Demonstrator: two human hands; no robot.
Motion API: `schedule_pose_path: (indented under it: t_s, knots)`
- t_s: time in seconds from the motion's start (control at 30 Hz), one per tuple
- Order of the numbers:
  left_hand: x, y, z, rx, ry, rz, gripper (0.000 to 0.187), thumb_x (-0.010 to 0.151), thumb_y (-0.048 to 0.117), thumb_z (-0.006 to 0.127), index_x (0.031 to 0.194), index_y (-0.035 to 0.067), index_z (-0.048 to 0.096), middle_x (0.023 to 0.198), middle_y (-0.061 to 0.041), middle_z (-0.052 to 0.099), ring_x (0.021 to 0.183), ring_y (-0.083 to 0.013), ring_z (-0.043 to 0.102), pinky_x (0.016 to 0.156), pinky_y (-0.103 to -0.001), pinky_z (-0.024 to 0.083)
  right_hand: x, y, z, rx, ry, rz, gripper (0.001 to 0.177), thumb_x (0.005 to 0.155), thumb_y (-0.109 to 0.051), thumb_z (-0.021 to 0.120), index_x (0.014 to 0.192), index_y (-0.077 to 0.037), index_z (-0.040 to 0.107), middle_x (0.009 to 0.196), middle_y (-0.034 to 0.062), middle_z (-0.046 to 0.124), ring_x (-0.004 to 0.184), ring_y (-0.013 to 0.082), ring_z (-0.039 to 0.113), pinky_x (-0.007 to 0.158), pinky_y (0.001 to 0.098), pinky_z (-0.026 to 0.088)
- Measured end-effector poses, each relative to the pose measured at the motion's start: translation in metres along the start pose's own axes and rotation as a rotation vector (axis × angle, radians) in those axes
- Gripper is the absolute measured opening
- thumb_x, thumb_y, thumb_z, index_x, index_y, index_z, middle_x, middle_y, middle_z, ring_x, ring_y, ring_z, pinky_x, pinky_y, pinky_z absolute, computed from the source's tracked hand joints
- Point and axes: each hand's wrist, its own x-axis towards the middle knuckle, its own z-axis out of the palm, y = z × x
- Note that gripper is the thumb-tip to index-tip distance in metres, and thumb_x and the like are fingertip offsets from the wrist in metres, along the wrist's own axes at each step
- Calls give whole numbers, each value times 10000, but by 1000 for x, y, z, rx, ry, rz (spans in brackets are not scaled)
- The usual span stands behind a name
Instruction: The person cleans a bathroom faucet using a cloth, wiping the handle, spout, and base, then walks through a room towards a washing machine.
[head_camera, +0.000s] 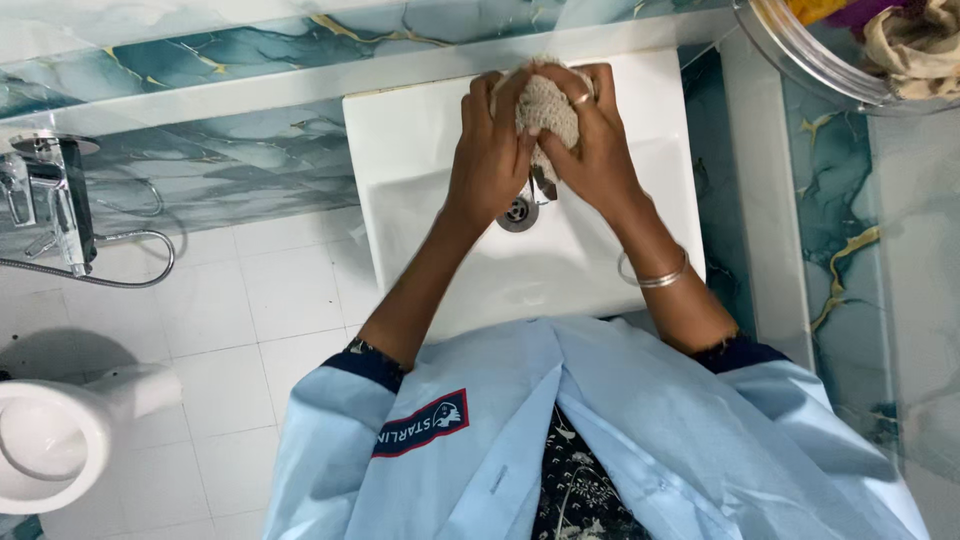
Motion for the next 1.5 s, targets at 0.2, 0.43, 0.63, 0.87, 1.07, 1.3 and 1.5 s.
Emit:
schedule_pose_path:
  t_s: [0.2,0.43,0.63,0.87,1.07,1.3,1.5]
  knots:
    - [-15,-4,9,-19,9,35,624,962,91,632,1520,44,355,1421,-290,397,1319,-478,474,1071,-534,498,-11,-6,2,20,14,-22,656,813,44,730,1438,-78,571,1198,169,461,1156,345,555,1010,412,516]
    - [-1,-4,7,36,1,-7,660,940,52,655,1528,38,358,1436,-289,393,1256,-457,484,1020,-520,519,-3,-7,5,110,46,2,660,883,74,623,1518,-65,506,1296,188,444,1237,318,563,1088,393,503]
    - [-18,1,15,4,19,32,658,903,64,671,1497,49,391,1373,-244,408,1275,-459,476,1038,-544,491,-15,-5,4,74,15,-8,679,768,90,647,1426,-57,563,1231,186,476,1204,344,532,1090,415,473]
    - [-5,2,7,3,44,-21,596,944,57,677,1481,58,419,1398,-251,422,1241,-479,516,972,-515,528,-9,-4,12,86,87,14,655,856,103,657,1477,-66,538,1278,172,448,1245,326,539,1105,401,496]
    - [-22,7,13,-25,-2,-12,583,913,70,663,1442,34,421,1363,-246,429,1224,-469,545,951,-502,532,-18,-7,6,66,28,19,662,782,98,669,1419,-58,578,1186,151,473,1158,308,553,1051,415,507]
    - [-26,10,6,-57,25,-2,559,917,67,649,1432,37,434,1324,-223,459,1109,-432,608,888,-485,560,-25,-13,9,81,53,45,631,804,90,639,1415,-53,570,1198,147,483,1154,305,567,1046,387,515]
    - [-9,3,14,-62,-20,-55,571,941,75,667,1448,51,407,1295,-216,466,1074,-404,637,833,-457,579,-9,2,2,143,1,17,653,798,118,618,1426,-56,578,1194,141,506,1175,307,585,1099,389,493]
